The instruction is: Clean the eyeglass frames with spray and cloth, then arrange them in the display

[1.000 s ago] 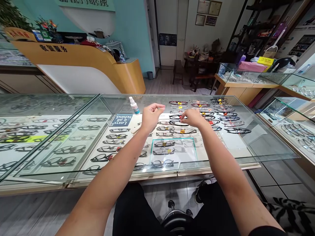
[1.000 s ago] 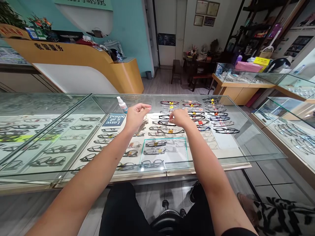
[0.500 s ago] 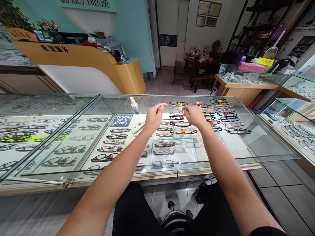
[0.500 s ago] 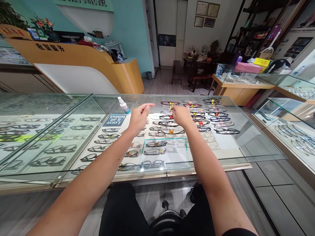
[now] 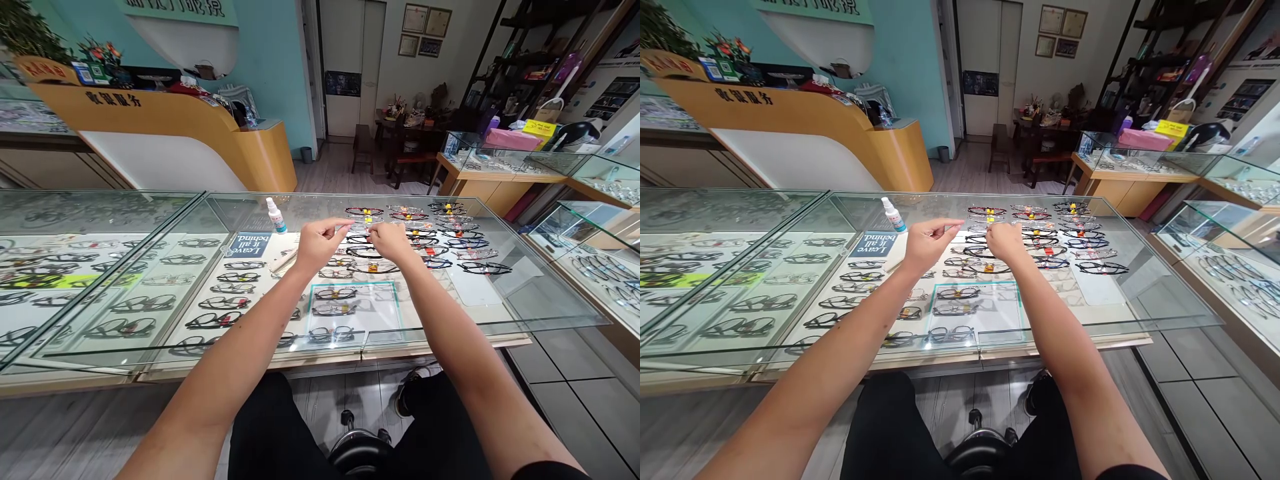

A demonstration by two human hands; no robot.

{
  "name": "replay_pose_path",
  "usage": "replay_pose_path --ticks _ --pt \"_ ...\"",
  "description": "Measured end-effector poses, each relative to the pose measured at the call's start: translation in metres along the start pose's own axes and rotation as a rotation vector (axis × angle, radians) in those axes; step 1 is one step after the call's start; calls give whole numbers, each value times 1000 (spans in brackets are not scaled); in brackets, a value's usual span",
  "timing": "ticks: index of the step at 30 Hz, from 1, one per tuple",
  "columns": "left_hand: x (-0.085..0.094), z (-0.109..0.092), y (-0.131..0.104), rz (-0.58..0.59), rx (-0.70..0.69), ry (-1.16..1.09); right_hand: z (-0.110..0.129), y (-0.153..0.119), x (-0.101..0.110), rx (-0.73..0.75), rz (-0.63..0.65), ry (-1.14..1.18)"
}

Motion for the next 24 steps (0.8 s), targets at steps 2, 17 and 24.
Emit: replay_pose_path --ticks 2,17,24 --pt "1 0 0 -12 -19 26 0 0 0 2 7 -14" --pt "-2 6 4 -12 -41 -52 2 7 -5 -7 38 -78" --pt "-2 5 2 1 -73 -35 2 15 -9 -15 32 -122"
Point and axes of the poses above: each hand's wrist, its own y-axis towards the middle knuckle, its own x-axis out of the back of the hand, z = x × y, the point moved 1 cm from there along y, towards the middle knuckle, and after that the axes turned 13 degrees about x, right-handed, at the moved point
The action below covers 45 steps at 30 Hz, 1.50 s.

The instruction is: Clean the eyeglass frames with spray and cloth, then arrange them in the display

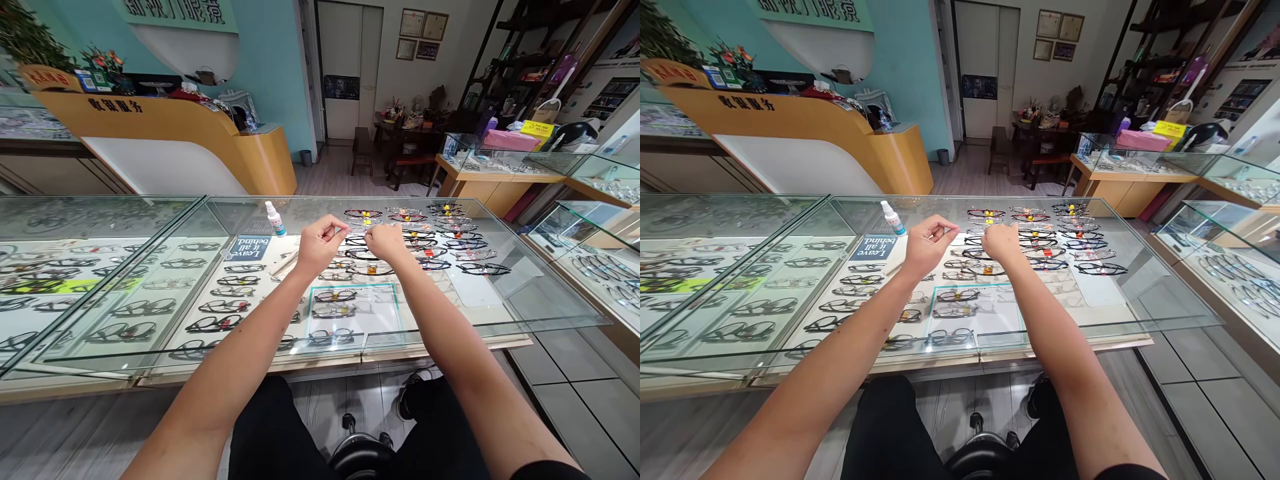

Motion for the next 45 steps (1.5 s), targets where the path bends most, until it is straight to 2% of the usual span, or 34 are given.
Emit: replay_pose_path --ticks 19,29,36,45 --pt "-1 -9 -2 -23 2 42 9 4 -1 -64 -20 -20" --pt "3 -1 0 38 108 -62 12 -7 9 -87 -37 35" --pt "5 -6 0 21 127 -93 17 -18 22 -74 -106 70" --pt "5 -9 3 -21 106 -137 16 -23 24 -34 -305 161"
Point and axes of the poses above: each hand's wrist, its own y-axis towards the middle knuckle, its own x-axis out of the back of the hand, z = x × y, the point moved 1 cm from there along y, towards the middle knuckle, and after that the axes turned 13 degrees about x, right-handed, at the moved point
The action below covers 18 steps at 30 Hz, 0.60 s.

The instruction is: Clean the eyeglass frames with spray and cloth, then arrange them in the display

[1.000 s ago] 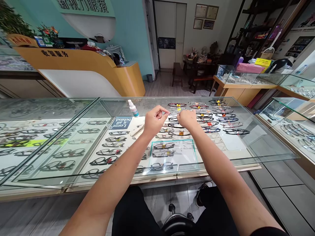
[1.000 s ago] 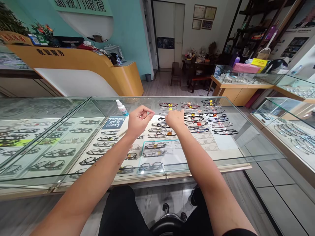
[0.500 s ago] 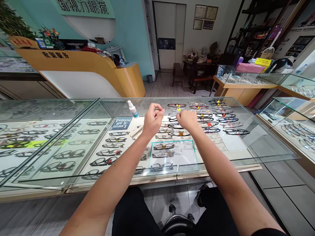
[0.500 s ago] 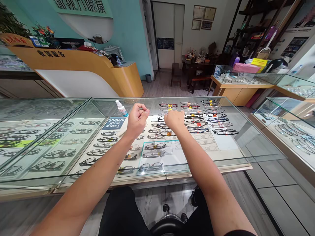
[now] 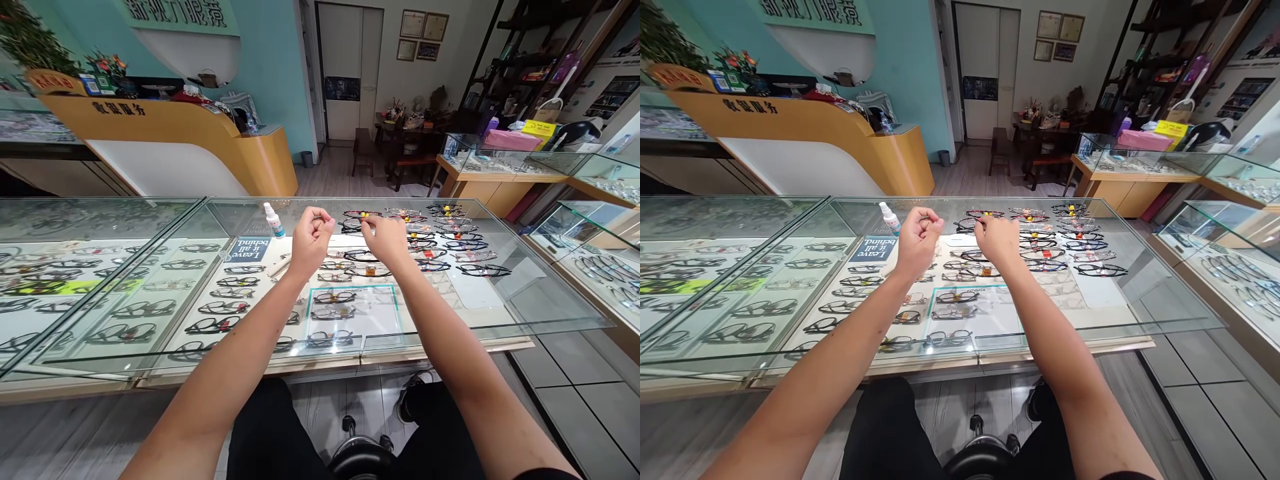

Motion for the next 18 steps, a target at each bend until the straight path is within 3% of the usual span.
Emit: replay_pose_path --ticks 6,12,18 --pt "2 1 1 -64 -32 47 -1 -1 -2 69 -67 36" --pt "6 -2 4 -104 -37 27 -3 -1 -4 125 -52 26" --pt "10 7 12 -134 24 -19 -1 -3 -1 189 -82 44"
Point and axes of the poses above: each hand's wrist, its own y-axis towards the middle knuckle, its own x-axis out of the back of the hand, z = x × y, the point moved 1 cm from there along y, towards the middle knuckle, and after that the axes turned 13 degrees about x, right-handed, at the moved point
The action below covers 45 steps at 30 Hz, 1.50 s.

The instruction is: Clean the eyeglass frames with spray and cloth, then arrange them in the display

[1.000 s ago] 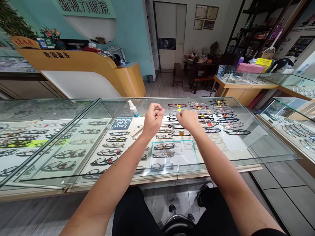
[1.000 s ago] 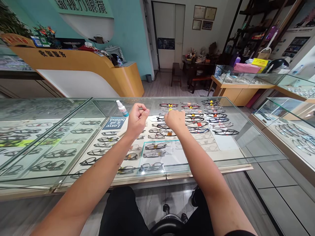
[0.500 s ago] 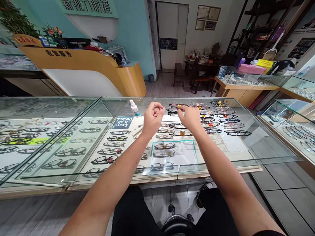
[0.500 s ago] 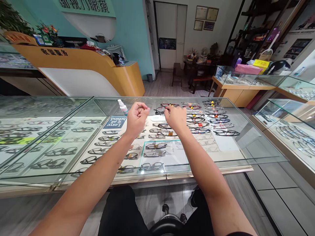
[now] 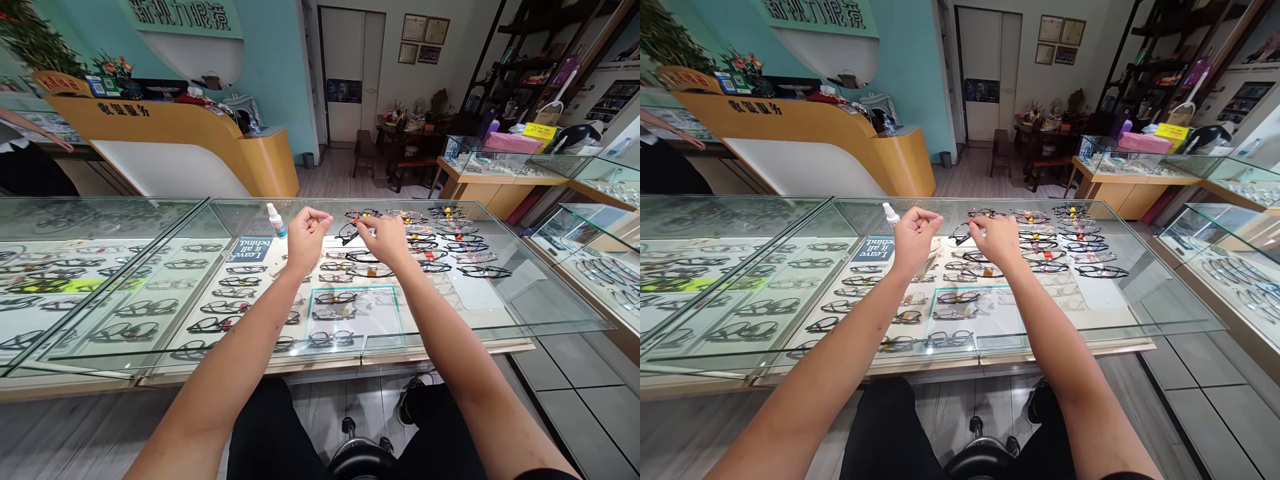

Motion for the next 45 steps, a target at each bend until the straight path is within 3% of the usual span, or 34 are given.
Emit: replay_pose_path --ticks 4,9,22,25,29,33,38,45 --pt "6 12 12 25 126 -49 4 -3 4 100 -79 101" --pt "8 21 18 196 439 -187 10 -8 6 171 -108 212" --pt "9 1 7 450 976 -470 13 -9 7 193 -186 424" --pt "8 1 4 484 950 -477 13 -10 6 160 -158 449" --pt "4 4 3 516 795 -380 11 -7 1 135 -163 594" --pt "-1 6 4 428 600 -279 7 -2 -14 108 -242 810" --pt "-5 6 2 354 433 -121 0 6 -33 -65 -307 1047" --pt "-7 7 2 337 356 -24 -5 8 -28 -135 -117 1164"
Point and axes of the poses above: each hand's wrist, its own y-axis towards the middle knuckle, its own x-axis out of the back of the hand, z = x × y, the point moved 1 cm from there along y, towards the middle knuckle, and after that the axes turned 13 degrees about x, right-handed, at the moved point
